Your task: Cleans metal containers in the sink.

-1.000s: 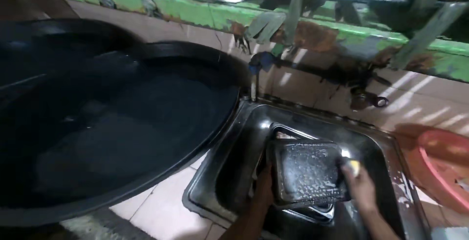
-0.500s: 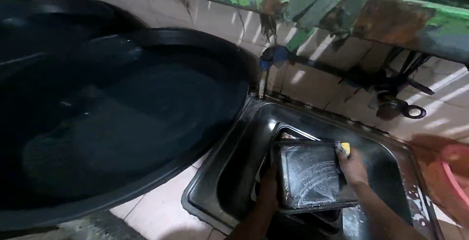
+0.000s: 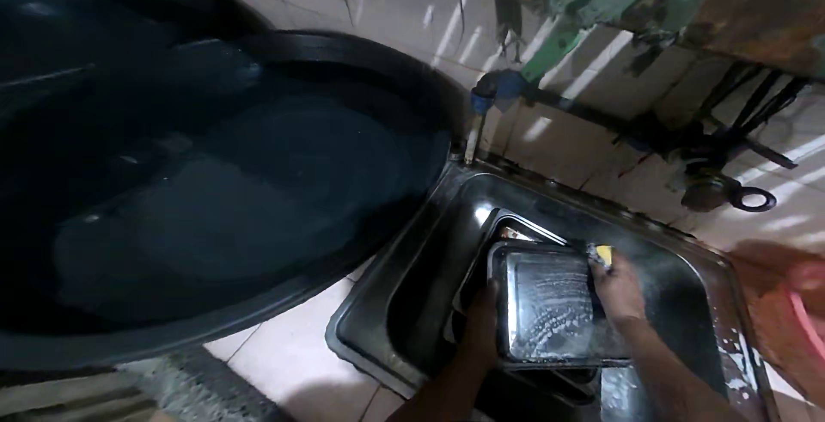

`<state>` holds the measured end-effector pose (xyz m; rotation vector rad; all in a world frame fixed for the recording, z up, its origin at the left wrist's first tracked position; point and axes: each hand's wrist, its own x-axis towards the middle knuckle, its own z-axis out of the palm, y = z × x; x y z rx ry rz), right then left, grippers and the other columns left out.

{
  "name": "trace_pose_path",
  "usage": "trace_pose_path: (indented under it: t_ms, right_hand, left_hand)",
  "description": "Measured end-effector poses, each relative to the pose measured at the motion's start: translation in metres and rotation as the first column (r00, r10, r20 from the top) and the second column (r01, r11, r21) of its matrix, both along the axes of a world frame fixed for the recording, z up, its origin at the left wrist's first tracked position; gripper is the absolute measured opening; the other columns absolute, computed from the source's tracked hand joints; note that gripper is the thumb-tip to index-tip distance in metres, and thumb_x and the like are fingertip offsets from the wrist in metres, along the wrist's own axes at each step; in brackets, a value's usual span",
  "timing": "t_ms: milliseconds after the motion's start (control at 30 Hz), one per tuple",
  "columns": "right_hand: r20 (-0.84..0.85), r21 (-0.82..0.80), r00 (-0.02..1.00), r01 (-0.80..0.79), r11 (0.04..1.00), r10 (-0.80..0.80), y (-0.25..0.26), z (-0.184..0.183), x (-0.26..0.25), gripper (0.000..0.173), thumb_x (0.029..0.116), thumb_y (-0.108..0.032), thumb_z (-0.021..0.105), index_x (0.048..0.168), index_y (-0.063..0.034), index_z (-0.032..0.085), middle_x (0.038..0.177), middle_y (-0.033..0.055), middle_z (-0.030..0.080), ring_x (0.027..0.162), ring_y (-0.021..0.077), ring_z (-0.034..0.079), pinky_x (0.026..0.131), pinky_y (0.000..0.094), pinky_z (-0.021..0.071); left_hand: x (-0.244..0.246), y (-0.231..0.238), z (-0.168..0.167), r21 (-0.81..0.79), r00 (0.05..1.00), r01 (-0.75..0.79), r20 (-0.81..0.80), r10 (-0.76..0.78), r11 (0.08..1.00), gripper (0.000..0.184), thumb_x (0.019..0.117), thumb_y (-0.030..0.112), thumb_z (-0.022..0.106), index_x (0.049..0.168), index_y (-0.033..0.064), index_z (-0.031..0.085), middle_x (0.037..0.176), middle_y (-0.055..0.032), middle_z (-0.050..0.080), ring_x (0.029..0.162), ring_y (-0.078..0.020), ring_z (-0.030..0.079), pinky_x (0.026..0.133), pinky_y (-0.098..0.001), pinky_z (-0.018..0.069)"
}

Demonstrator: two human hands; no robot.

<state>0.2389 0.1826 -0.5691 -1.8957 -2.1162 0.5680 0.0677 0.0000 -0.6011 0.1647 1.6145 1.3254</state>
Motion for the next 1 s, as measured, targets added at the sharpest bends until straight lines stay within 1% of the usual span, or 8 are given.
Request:
trace_pose_path:
  t_ms: [100, 233, 400, 500, 633, 767, 867, 1000]
  right_hand:
    - [0.048, 0.021, 0.969, -0.243, 0.970, 0.242, -0.047, 0.019, -0.052, 0.047, 0.0991, -0.031, 0.065, 0.135, -0.0008, 0.062, 0.141, 0.0227, 0.059, 0.134, 0.0384, 0.055, 0.113, 0.0551, 0.0425]
    - [0.050, 0.007, 0.817, -0.576, 0.818, 0.575, -0.093, 0.017, -0.117, 0.046, 0.0952, -0.036, 0.066, 0.137, -0.0184, 0.066, 0.153, 0.0072, 0.053, 0.146, 0.0267, 0.044, 0.122, 0.0512, 0.0310]
    - [-0.138, 0.002, 0.989, -0.051, 0.999, 0.051, -0.018, -0.011, -0.004, 0.046, 0.0992, -0.036, 0.065, 0.135, -0.0082, 0.063, 0.132, 0.0172, 0.066, 0.125, 0.0341, 0.061, 0.108, 0.0583, 0.0472]
    - [-0.100, 0.031, 0.986, 0.135, 0.990, -0.131, -0.022, -0.017, 0.035, 0.056, 0.1029, -0.032, 0.061, 0.148, -0.0003, 0.049, 0.142, 0.0254, 0.057, 0.132, 0.0406, 0.056, 0.111, 0.0590, 0.0434]
    - [-0.096, 0.174, 0.970, -0.205, 0.963, 0.224, -0.092, -0.004, -0.030, 0.052, 0.0949, -0.023, 0.069, 0.140, 0.0001, 0.059, 0.146, 0.0245, 0.055, 0.139, 0.0416, 0.049, 0.116, 0.0571, 0.0393]
    - [-0.069, 0.307, 0.796, -0.556, 0.772, 0.601, -0.146, -0.016, -0.065, 0.047, 0.0865, -0.018, 0.072, 0.132, -0.0106, 0.069, 0.148, 0.0142, 0.057, 0.141, 0.0393, 0.048, 0.117, 0.0648, 0.0337]
    - [-0.093, 0.262, 0.913, -0.362, 0.894, 0.397, -0.110, -0.031, -0.011, 0.047, 0.0911, -0.018, 0.065, 0.136, -0.0046, 0.065, 0.147, 0.0212, 0.056, 0.140, 0.0411, 0.049, 0.117, 0.0600, 0.0373]
    - [-0.154, 0.144, 0.988, 0.051, 0.988, -0.028, -0.060, -0.034, 0.047, 0.058, 0.1010, -0.021, 0.063, 0.150, 0.0021, 0.044, 0.153, 0.0270, 0.047, 0.142, 0.0417, 0.046, 0.118, 0.0547, 0.0376]
  left_hand:
    - [0.002, 0.000, -0.002, 0.017, 0.997, 0.073, -0.036, -0.072, 0.997, 0.051, 0.1120, 0.036, 0.038, 0.144, -0.0005, 0.052, 0.146, -0.0205, 0.054, 0.135, -0.0261, 0.051, 0.113, -0.0452, 0.0421]
    - [0.002, -0.006, -0.007, 0.054, 0.998, 0.058, -0.039, -0.056, 0.997, 0.042, 0.1129, 0.024, 0.035, 0.143, -0.0011, 0.051, 0.137, -0.0185, 0.059, 0.124, -0.0211, 0.057, 0.106, -0.0385, 0.0480]
    - [-0.003, 0.001, -0.002, -0.042, 0.999, 0.040, -0.031, -0.041, 0.998, 0.051, 0.1107, 0.040, 0.041, 0.139, 0.0013, 0.057, 0.138, -0.0199, 0.059, 0.128, -0.0269, 0.057, 0.108, -0.0476, 0.0462]
    - [-0.004, 0.002, 0.002, -0.037, 0.993, 0.098, -0.066, -0.100, 0.994, 0.049, 0.1110, 0.036, 0.042, 0.136, -0.0023, 0.059, 0.140, -0.0223, 0.058, 0.132, -0.0289, 0.054, 0.111, -0.0474, 0.0433]
    - [-0.003, 0.001, -0.006, 0.019, 0.984, 0.171, -0.064, -0.169, 0.985, 0.050, 0.1119, 0.036, 0.038, 0.141, -0.0015, 0.054, 0.142, -0.0209, 0.056, 0.132, -0.0258, 0.054, 0.111, -0.0439, 0.0444]
    - [-0.007, -0.021, -0.005, 0.059, 0.938, 0.324, -0.153, -0.312, 0.944, 0.042, 0.1068, 0.009, 0.046, 0.146, -0.0060, 0.043, 0.135, -0.0203, 0.058, 0.121, -0.0187, 0.058, 0.105, -0.0323, 0.0481]
    - [-0.005, -0.004, -0.010, 0.062, 0.982, 0.183, -0.056, -0.179, 0.981, 0.050, 0.1114, 0.036, 0.040, 0.145, 0.0007, 0.052, 0.143, -0.0186, 0.056, 0.131, -0.0228, 0.055, 0.111, -0.0422, 0.0459]
    - [-0.003, 0.001, 0.001, 0.024, 0.991, 0.134, -0.012, -0.134, 0.991, 0.051, 0.1111, 0.038, 0.041, 0.142, -0.0001, 0.054, 0.145, -0.0203, 0.055, 0.134, -0.0259, 0.053, 0.112, -0.0453, 0.0436]
